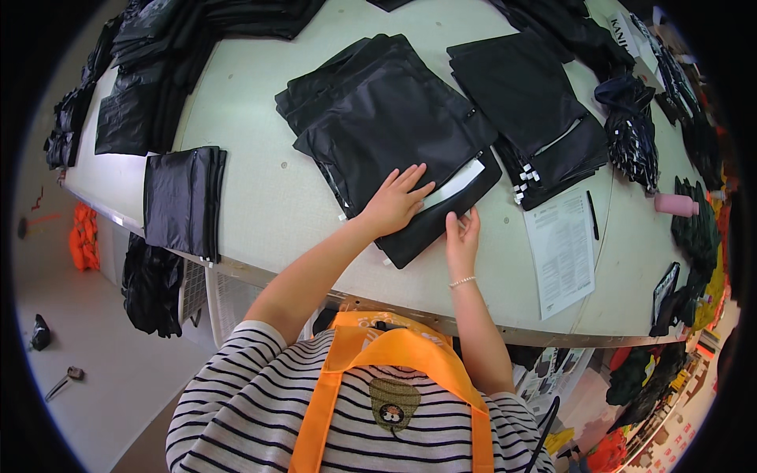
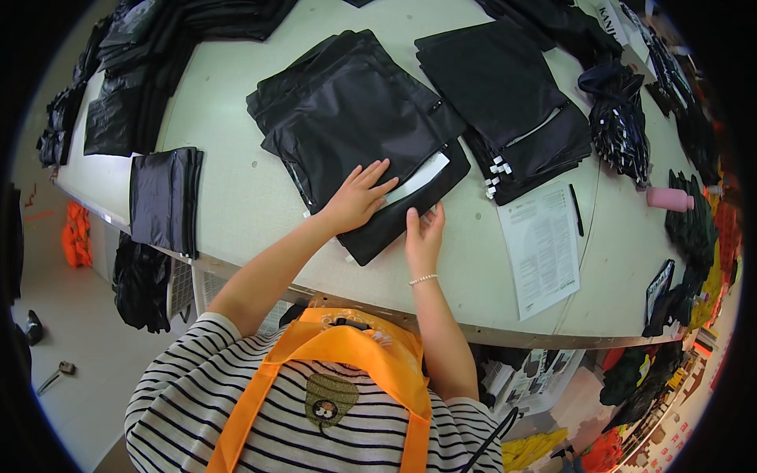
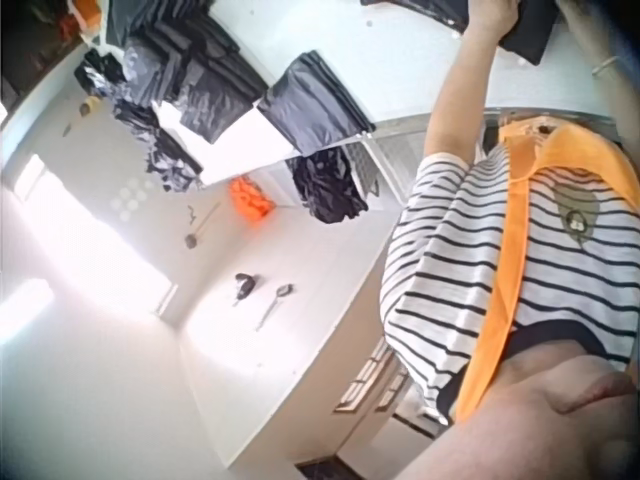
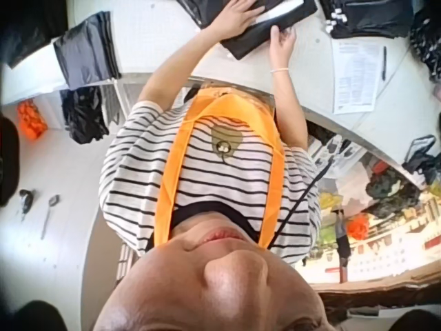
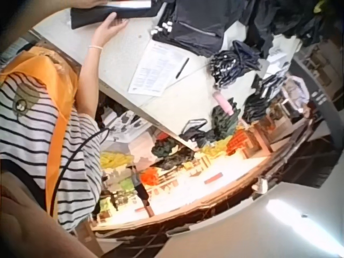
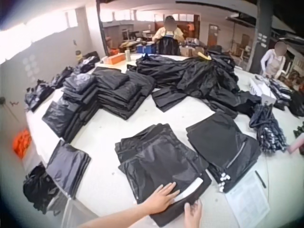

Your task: The person folds black pants on a table, places a white paper insert between layers, and stacks the folded pants. The person repeats this process for multiple pairs of pants, maintaining a neat stack on the table.

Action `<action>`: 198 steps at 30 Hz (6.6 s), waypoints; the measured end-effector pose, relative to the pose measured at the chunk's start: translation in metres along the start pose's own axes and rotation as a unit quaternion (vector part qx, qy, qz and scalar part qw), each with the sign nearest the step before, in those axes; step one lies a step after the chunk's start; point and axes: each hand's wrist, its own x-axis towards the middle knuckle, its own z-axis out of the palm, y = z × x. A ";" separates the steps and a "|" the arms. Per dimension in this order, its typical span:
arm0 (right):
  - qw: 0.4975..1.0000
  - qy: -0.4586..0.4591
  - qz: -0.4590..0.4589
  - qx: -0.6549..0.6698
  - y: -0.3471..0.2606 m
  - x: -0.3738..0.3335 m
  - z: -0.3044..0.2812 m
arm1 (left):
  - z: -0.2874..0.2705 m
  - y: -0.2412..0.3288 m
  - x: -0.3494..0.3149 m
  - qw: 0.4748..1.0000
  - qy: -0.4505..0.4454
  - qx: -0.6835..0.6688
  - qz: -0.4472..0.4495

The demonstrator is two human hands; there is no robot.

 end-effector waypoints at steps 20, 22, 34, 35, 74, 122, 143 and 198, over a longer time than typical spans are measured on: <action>0.935 -0.118 -0.238 -0.237 -0.073 0.051 -0.022 | -0.003 0.020 0.004 0.990 -0.023 0.136 -0.002; 0.956 -0.197 -0.132 -0.173 -0.079 0.055 -0.026 | -0.002 0.016 0.005 0.993 -0.016 0.118 0.000; 0.990 -0.015 0.141 -0.003 -0.013 0.055 -0.002 | -0.003 -0.007 0.007 0.992 0.057 -0.105 -0.029; 0.993 0.030 0.113 0.019 -0.009 0.055 0.001 | -0.006 -0.013 0.008 0.984 0.072 -0.158 -0.036; 0.967 0.129 -0.058 -0.214 0.028 -0.011 -0.209 | 0.015 0.006 -0.011 0.987 0.113 0.090 -0.074; 0.815 -0.334 0.107 0.460 0.000 -0.436 -0.248 | 0.307 0.208 -0.477 0.734 -0.140 -0.550 -0.373; 0.974 -0.025 -0.186 0.130 -0.027 -0.242 -0.182 | -0.077 0.135 -0.256 0.718 0.246 -0.645 -0.094; 0.995 0.014 0.074 -0.064 -0.055 -0.077 -0.252 | -0.029 0.000 0.011 0.957 0.287 0.020 -0.034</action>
